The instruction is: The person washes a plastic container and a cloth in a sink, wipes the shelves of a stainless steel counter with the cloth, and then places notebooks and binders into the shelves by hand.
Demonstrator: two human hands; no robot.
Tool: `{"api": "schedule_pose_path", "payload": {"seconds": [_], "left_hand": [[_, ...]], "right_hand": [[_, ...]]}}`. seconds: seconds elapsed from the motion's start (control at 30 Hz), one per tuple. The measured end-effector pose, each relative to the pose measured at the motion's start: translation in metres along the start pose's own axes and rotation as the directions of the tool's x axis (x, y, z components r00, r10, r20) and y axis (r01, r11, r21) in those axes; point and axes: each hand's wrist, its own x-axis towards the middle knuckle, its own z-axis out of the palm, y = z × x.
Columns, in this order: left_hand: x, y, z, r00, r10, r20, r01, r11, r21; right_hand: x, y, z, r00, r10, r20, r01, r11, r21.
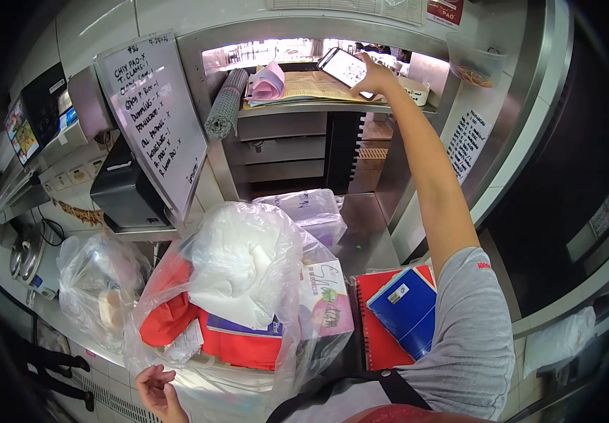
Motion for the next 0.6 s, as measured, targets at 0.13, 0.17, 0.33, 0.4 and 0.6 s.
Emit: {"api": "schedule_pose_path", "payload": {"seconds": [0.13,0.17,0.33,0.4,0.6], "left_hand": [[-0.008,-0.002,-0.011,0.999,0.019,-0.032,-0.02,0.999,-0.025],[-0.009,0.002,-0.012,0.999,0.018,-0.048,-0.019,1.0,-0.023],[-0.017,0.0,-0.022,0.997,0.0,-0.073,0.0,1.0,0.008],[-0.018,0.0,-0.023,0.996,-0.01,-0.089,0.009,1.0,-0.014],[-0.021,0.0,-0.027,0.995,0.009,-0.095,-0.008,1.0,0.013]], "right_hand": [[-0.01,-0.001,0.0,0.994,-0.04,-0.104,0.041,0.999,0.001],[-0.012,-0.002,-0.001,0.988,-0.062,-0.141,0.061,0.998,-0.012],[-0.018,-0.012,-0.006,0.995,-0.07,-0.073,0.073,0.997,0.039],[-0.016,-0.013,-0.003,0.996,-0.069,-0.053,0.072,0.995,0.064],[-0.011,-0.021,0.005,0.998,-0.054,-0.029,0.056,0.996,0.072]]}}
